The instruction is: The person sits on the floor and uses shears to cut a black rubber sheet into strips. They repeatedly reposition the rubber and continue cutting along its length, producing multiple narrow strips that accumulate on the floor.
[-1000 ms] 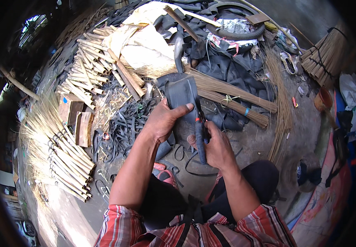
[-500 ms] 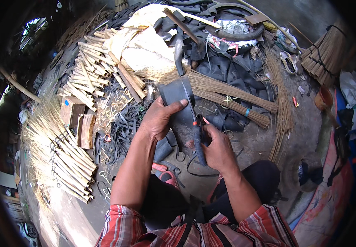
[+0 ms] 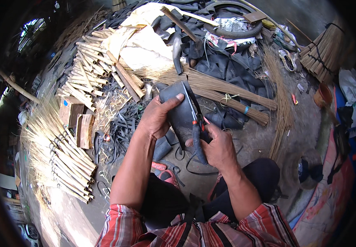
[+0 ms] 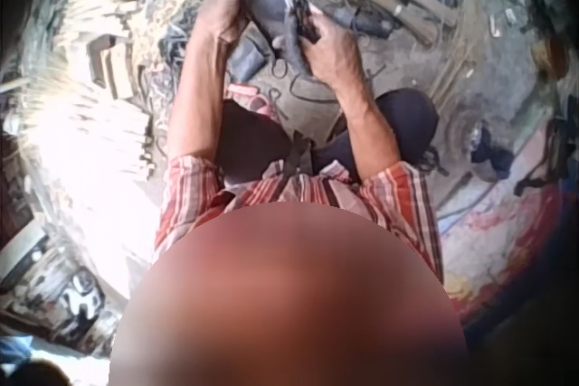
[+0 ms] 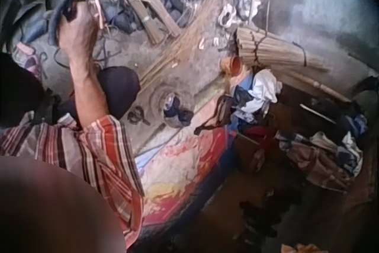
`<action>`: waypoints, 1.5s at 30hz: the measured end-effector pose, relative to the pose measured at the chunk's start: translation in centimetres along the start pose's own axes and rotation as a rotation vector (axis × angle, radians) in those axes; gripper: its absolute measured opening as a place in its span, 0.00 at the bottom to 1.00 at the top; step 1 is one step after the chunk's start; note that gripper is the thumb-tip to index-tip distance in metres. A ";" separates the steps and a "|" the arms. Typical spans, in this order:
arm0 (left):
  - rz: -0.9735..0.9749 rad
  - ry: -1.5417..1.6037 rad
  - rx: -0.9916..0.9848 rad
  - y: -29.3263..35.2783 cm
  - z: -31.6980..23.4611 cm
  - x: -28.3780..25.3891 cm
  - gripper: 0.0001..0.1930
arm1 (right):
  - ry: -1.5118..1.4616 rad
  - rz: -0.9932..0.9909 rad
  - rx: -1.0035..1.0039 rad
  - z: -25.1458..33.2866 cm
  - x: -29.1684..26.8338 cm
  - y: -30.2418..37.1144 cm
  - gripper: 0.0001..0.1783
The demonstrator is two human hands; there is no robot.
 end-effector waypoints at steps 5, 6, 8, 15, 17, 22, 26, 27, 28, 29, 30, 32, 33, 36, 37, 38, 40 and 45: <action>0.025 -0.053 0.096 0.6 -0.4 0.0 0.22 | 0.058 0.023 -0.077 0.0 0.3 -0.1 0.39; 0.034 -0.080 0.097 0.8 -0.2 0.2 0.23 | 0.087 -0.021 -0.119 0.0 0.3 -0.2 0.40; 0.043 -0.144 0.082 1.0 0.3 0.6 0.25 | 0.148 -0.095 -0.178 0.0 0.4 -0.6 0.42; 0.081 -0.229 0.113 0.7 0.8 1.2 0.21 | 0.136 -0.046 -0.018 -0.2 -0.5 -0.4 0.33; 0.045 -0.064 0.045 0.4 0.3 0.4 0.24 | 0.183 0.030 0.077 -0.3 -0.6 -0.2 0.33; 0.008 -0.052 0.114 0.4 -0.8 -0.7 0.23 | 0.079 0.023 -0.056 0.0 0.3 -0.3 0.40; 0.044 -0.188 0.126 0.8 0.2 0.3 0.24 | 0.202 -0.152 -0.209 -0.1 0.4 -0.7 0.43; 0.055 -0.231 0.120 0.9 0.4 0.5 0.25 | 0.198 -0.143 -0.198 -0.2 0.3 -0.8 0.44; 0.074 -0.205 0.107 1.0 0.6 0.7 0.25 | 0.195 -0.134 -0.189 -0.2 0.2 -0.8 0.44; 0.080 -0.199 0.100 1.0 0.6 0.8 0.25 | 0.198 -0.122 -0.176 -0.1 0.0 -0.8 0.45; 0.092 -0.190 0.098 1.1 0.6 0.9 0.25 | 0.173 -0.087 -0.126 -0.1 -0.2 -0.7 0.44; 0.091 -0.183 0.088 1.0 0.3 0.8 0.25 | 0.129 -0.005 -0.011 -0.1 -0.5 -0.4 0.44; 0.079 -0.186 0.078 0.9 0.1 0.6 0.25 | 0.120 0.010 0.024 0.0 -0.5 -0.3 0.43; 0.015 -0.074 0.070 0.5 -0.6 -0.2 0.24 | 0.084 0.082 0.101 0.2 -0.2 -0.1 0.42; -0.026 -0.025 0.062 0.4 -0.7 -0.4 0.24 | 0.077 0.107 0.097 0.2 0.0 0.0 0.42; 0.004 -0.004 0.092 0.5 -0.7 -0.4 0.25 | 0.071 0.128 0.094 0.1 0.2 0.1 0.42; 0.001 -0.057 0.128 0.5 -0.6 -0.5 0.23 | 0.089 0.024 -0.055 0.3 0.5 -0.3 0.43; 0.055 -0.206 0.119 0.8 0.5 0.0 0.23 | 0.206 -0.123 -0.190 0.0 0.4 -1.0 0.43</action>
Point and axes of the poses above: each hand's wrist, its own y-axis away from the middle knuckle, its own x-axis out of the palm, z = x × y, the point moved 3 cm from there along -y, towards the middle knuckle, and after that the axes turned 3 degrees about z, right-handed, at the moved point
